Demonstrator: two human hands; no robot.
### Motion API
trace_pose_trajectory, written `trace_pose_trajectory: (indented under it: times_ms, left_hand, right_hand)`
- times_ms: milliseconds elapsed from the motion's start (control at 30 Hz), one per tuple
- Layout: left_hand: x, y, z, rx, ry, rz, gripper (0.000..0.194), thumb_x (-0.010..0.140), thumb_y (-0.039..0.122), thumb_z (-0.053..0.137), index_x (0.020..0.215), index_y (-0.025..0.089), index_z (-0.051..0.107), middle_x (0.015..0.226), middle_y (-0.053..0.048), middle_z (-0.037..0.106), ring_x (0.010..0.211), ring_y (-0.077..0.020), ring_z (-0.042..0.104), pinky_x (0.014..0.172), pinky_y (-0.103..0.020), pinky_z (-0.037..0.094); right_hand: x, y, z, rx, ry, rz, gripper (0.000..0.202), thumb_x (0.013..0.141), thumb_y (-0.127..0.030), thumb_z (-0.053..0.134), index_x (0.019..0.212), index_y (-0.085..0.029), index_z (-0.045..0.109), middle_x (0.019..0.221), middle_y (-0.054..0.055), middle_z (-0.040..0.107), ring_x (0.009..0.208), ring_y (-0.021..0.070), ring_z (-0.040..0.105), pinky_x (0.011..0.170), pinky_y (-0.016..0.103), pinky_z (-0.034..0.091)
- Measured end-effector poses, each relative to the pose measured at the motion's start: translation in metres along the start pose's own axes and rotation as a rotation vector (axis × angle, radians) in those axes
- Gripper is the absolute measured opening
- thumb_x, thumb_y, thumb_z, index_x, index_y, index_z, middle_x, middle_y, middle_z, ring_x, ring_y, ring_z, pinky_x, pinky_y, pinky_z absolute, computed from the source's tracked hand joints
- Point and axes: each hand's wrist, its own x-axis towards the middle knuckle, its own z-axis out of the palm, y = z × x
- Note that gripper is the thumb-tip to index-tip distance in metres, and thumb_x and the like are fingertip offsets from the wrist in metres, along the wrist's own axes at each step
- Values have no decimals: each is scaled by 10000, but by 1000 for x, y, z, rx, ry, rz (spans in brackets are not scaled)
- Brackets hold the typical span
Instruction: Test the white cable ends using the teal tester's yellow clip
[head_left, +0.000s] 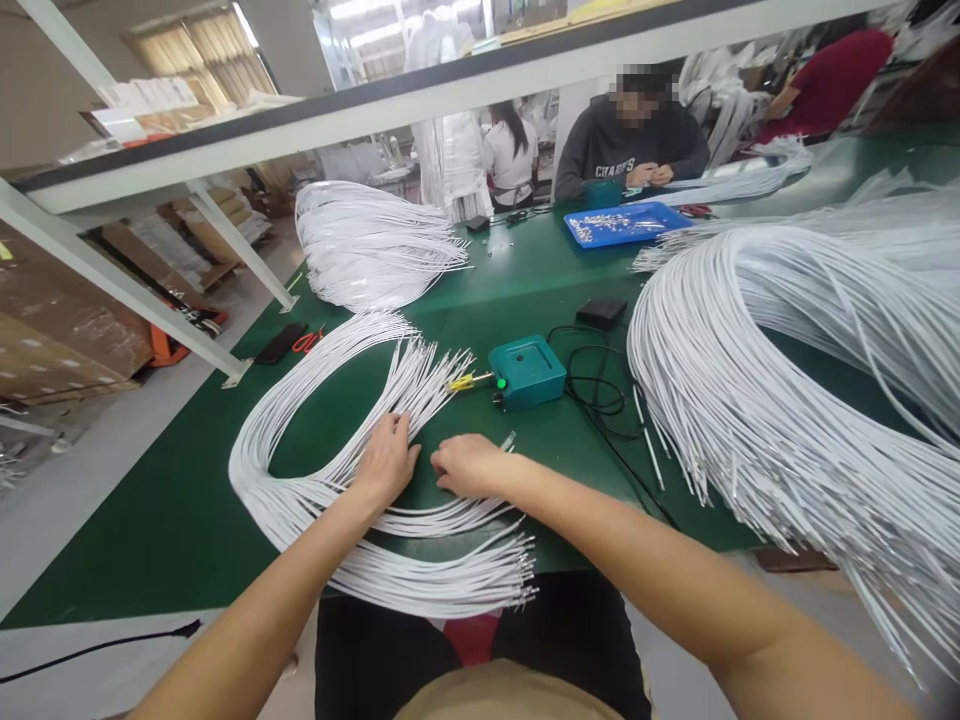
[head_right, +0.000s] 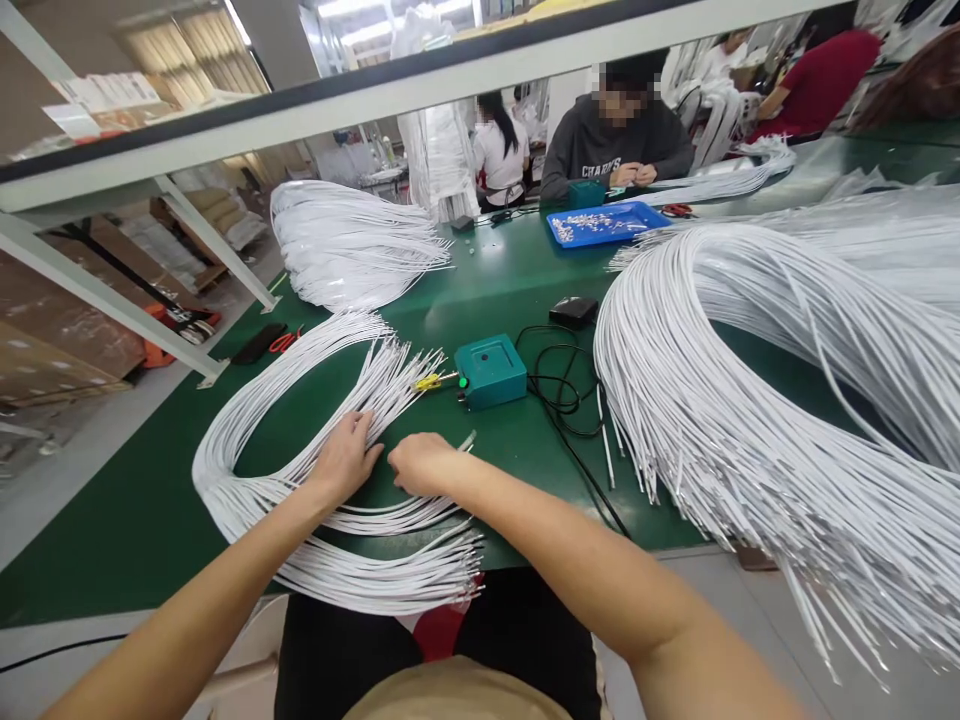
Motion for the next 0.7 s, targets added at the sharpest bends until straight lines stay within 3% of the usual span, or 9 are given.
trace_pose_trajectory:
  times_ms: [133, 267, 367, 500, 700]
  left_hand:
    - [7, 10, 0, 27, -122, -104, 408, 895, 356, 434, 1214, 112, 509, 1135, -188, 539, 960, -291, 598, 813, -404, 471]
    - [11, 9, -4, 35, -121, -21, 322, 878, 359, 470, 1063, 137, 612, 1061, -167, 560, 1027, -301, 560, 880, -412, 438]
    - [9, 8, -4, -16, -121, 13, 329, 861, 327, 496, 1117, 144, 590, 1118, -160, 545, 1066, -271, 550, 918, -376, 421]
    - [9, 7, -4, -55, -215, -89, 424, 846, 322, 480, 1215, 120, 529, 1126, -168, 554, 1022, -266, 589, 888, -359, 433]
    - [16, 16, -14, 68, -330, 23, 336, 764, 162, 512, 1087, 132, 597, 1160, -152, 550, 1116, -269, 544, 935, -338, 417]
  right_hand:
    - [-6, -8, 12, 145, -141, -79, 162, 736, -320, 631, 805, -185, 688, 795, 83, 718, 839, 267, 685, 679, 320, 510]
    - [-3, 9, 11, 549, -333, -3, 123, 780, -286, 561, 737, -176, 598, 542, -20, 609, 497, 145, 628, 500, 241, 505]
    - [4, 24, 11, 732, -203, 89, 129, 818, -247, 520, 722, -168, 555, 513, -50, 571, 372, 88, 542, 401, 196, 461]
    - [9, 37, 18, 892, -46, 100, 141, 840, -225, 509, 731, -150, 558, 511, -52, 570, 323, 64, 501, 338, 162, 407]
    - [8, 48, 34, 1174, 90, 92, 107, 841, -251, 550, 832, -150, 582, 590, -46, 614, 353, 59, 513, 312, 159, 409]
